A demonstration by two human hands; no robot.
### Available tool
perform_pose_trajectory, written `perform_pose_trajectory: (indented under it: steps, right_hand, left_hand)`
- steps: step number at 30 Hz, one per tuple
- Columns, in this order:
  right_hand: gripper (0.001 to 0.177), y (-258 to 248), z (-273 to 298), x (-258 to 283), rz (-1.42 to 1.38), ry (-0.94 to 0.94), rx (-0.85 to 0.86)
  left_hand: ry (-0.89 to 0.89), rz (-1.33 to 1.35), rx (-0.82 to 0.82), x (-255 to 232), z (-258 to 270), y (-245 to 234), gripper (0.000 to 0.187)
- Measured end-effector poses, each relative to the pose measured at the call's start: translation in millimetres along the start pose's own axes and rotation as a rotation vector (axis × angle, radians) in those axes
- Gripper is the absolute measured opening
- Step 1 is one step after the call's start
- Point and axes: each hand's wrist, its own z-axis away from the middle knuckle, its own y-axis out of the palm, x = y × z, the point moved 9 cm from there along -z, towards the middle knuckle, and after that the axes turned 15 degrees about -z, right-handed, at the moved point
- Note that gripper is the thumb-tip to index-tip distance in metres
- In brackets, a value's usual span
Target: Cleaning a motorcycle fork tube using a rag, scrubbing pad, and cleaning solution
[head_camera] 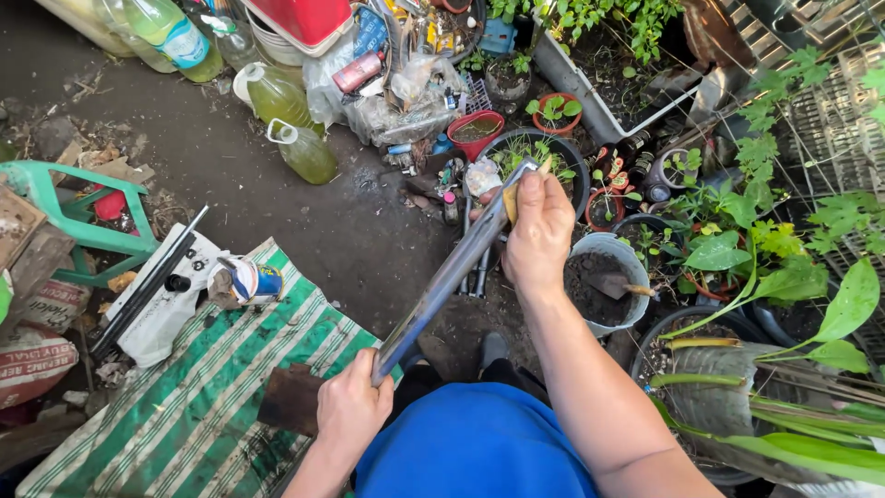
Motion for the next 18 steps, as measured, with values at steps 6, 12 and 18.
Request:
perform_pose_trajectory:
  steps: [6, 12, 18]
  right_hand:
    - [0.044, 27.0, 34.4, -15.6, -0.147, 0.098, 0.177]
    - [0.045, 26.2, 26.9, -16.9, -0.074, 0.050, 0.011]
    - [0.054, 47.2, 28.7, 3.7, 0.423, -0.070, 0.206]
  left_hand:
    - [0.036, 0.042, 0.008, 11.5, 0.3, 1.3, 0.029]
    - [0.071, -0.008, -0.026, 4.9, -16.3, -21.8, 0.029]
    - [0.041, 0.037, 0.032, 15.2, -11.7, -12.8, 0.022]
